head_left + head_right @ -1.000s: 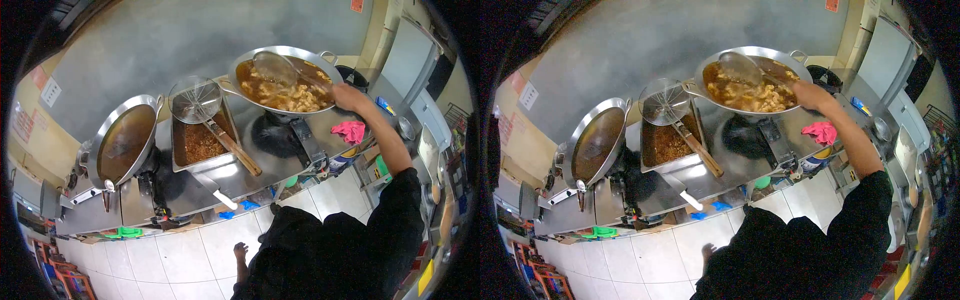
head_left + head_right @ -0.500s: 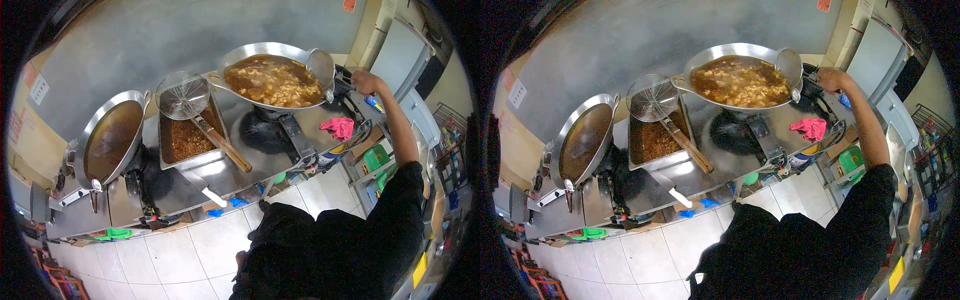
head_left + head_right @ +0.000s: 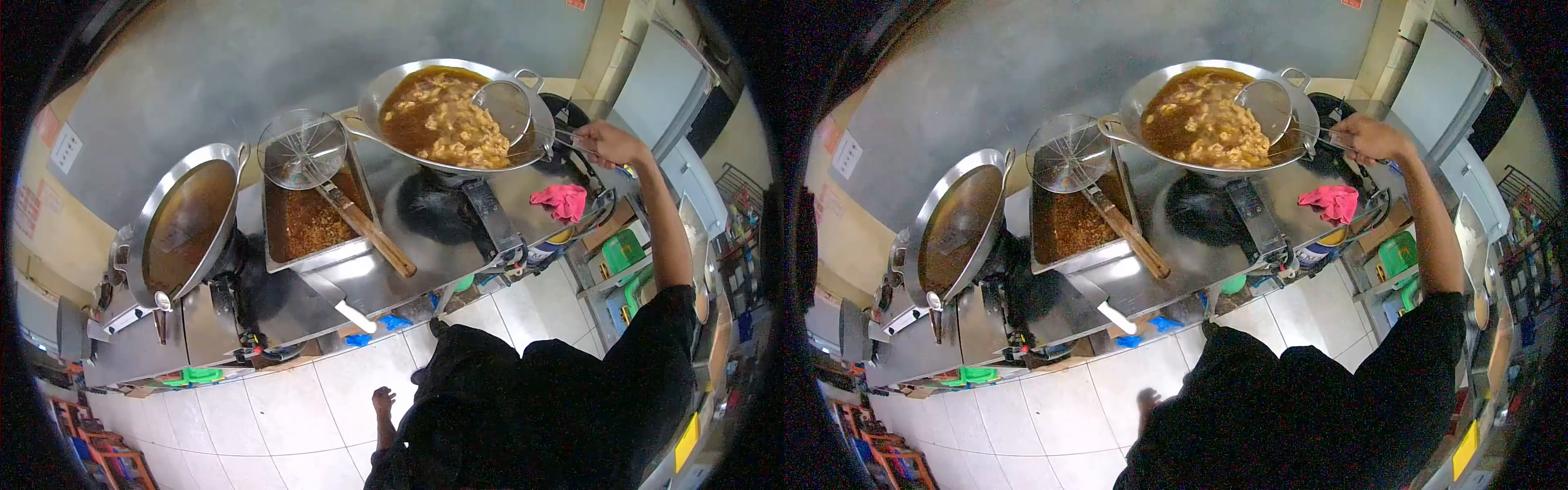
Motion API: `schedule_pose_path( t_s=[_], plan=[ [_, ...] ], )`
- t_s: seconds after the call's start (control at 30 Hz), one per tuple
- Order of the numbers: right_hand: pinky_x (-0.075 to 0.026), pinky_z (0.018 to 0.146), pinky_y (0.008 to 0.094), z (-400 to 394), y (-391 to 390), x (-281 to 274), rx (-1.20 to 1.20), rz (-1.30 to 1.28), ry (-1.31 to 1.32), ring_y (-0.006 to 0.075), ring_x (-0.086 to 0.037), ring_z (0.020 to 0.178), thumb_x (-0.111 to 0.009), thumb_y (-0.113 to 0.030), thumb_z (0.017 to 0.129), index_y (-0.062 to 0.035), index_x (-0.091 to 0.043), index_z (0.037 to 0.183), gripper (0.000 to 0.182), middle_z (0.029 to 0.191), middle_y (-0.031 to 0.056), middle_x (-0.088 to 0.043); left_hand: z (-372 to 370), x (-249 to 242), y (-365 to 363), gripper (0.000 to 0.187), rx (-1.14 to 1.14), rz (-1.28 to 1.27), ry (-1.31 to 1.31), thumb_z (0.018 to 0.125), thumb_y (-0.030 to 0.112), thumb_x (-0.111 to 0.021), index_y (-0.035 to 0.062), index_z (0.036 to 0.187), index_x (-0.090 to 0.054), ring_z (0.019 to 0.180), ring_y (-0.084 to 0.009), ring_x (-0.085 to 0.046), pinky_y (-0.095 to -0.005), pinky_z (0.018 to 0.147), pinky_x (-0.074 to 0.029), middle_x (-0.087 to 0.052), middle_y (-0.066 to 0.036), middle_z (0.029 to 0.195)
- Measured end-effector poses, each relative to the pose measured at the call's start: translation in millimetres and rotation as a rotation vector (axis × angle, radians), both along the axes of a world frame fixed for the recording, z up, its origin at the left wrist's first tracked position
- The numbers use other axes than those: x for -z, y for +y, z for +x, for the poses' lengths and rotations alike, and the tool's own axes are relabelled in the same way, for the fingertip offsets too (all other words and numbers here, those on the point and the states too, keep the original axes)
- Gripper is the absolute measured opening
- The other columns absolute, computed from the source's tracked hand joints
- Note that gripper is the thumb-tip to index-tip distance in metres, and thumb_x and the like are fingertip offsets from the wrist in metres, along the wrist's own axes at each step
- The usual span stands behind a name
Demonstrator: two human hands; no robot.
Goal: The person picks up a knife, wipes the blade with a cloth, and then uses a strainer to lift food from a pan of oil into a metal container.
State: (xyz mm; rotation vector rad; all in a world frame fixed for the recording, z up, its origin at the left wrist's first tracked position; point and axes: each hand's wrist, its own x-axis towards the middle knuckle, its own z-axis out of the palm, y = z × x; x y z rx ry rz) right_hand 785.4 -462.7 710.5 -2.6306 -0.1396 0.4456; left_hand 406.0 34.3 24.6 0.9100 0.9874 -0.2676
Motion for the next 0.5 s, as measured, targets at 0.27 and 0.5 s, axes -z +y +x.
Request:
schedule_pose_path(
  t_s=[0.27,0.5],
  plan=[
    [-0.042,0.04,0.0283,-4,9,39,0.021,-0.114,-0.065,0.0142,-0.052,0.045,-0.044,-0.021,0.093,-0.0014,-0.057,0.107,0.027,0.062,0.0051,-0.053,-22,18,-19,0.021,0.496,0.645,-0.4,0.088,0.014,-0.05,0.001,0.105,-0.053,0.071,-0.0246,-0.065,-0.0326,0.052,-0.049,-0.062,-0.013,0.091],
    [-0.022,0.032,0.0149,1,36,60,0.199,0.569,0.364,-0.0011,-0.033,0.044,-0.048,-0.012,0.092,-0.0074,-0.054,0.1,0.011,0.062,-0.0037,-0.044,-18,15,-35,0.021,0.586,0.634,-0.222,0.089,0.016,-0.052,0.0021,0.105,-0.052,0.068,-0.0261,-0.066,-0.033,0.047,-0.049,-0.063,-0.014,0.089]
  ],
)
